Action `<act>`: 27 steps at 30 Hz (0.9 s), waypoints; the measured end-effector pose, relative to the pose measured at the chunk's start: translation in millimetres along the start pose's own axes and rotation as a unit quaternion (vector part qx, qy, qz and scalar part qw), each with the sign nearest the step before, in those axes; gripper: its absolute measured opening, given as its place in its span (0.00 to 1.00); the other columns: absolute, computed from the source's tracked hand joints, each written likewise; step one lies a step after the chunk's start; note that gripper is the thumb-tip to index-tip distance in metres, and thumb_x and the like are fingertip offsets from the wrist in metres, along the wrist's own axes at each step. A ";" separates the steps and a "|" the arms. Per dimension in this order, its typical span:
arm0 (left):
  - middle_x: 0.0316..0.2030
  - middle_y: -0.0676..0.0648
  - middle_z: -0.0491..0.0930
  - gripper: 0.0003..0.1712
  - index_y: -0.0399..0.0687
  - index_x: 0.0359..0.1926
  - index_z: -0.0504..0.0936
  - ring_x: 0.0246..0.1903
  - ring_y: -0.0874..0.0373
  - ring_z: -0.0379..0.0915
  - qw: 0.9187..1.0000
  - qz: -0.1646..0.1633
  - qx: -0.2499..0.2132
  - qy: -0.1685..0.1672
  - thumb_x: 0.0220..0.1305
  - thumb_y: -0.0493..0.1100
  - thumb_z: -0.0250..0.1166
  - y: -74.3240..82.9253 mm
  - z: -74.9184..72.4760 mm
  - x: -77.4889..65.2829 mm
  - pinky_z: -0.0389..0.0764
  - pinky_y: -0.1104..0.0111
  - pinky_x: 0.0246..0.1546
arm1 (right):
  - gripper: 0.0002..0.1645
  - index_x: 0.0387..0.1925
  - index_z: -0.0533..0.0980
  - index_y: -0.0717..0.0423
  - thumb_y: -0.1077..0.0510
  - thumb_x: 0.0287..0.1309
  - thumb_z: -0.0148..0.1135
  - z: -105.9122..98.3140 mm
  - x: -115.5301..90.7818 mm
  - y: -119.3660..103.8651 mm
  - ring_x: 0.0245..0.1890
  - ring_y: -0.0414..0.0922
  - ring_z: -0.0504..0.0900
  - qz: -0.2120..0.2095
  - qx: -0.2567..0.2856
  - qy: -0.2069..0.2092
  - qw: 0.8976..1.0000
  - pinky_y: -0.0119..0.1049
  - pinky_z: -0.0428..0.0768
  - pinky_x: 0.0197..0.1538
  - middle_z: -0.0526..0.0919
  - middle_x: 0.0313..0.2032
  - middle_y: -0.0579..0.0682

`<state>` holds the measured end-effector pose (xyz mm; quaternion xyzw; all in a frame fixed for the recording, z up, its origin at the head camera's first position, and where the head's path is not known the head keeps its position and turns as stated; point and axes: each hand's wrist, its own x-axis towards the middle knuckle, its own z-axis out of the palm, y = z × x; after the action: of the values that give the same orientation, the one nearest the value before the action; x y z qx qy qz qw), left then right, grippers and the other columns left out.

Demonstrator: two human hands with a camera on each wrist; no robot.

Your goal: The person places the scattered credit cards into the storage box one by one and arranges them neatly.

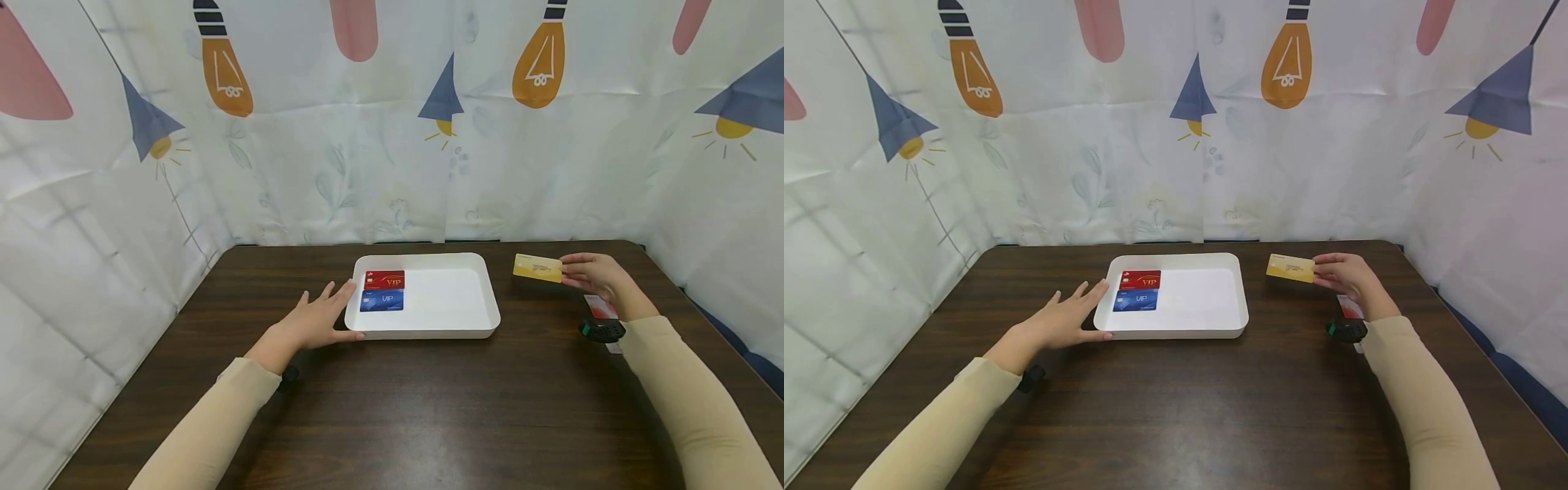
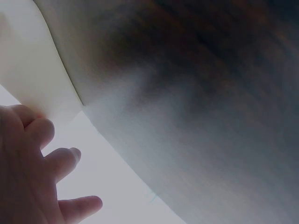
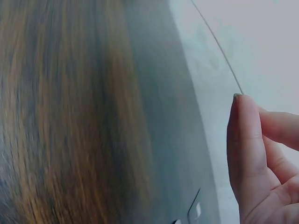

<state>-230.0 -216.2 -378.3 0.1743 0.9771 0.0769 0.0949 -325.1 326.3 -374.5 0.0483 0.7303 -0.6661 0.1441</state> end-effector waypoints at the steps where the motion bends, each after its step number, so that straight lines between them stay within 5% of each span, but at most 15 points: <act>1: 0.80 0.40 0.49 0.66 0.44 0.82 0.44 0.78 0.36 0.40 1.000 0.000 -0.001 0.000 0.60 0.74 0.65 0.2 0.0 -0.3 0.41 0.28 0.69 | 0.10 0.38 0.80 0.50 0.67 0.73 0.57 1.6 -1.3 -1.5 0.33 0.38 0.88 -0.003 0.004 0.000 1.000 0.35 0.85 0.48 0.82 0.34 0.44; 27: 0.79 0.39 0.50 0.66 0.44 0.82 0.44 0.78 0.35 0.40 1.000 -0.001 -0.007 0.001 0.59 0.74 0.65 -0.9 -0.2 -0.4 0.40 0.28 0.69 | 0.14 0.35 0.85 0.50 0.69 0.70 0.60 55.5 -30.2 -23.2 0.36 0.39 0.88 -0.071 0.108 -0.039 0.991 0.31 0.85 0.45 0.83 0.37 0.46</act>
<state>-230.0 -217.2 -378.2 0.1725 0.9769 0.0834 0.0950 -294.2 272.7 -347.9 -0.0142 0.6495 -0.7509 0.1187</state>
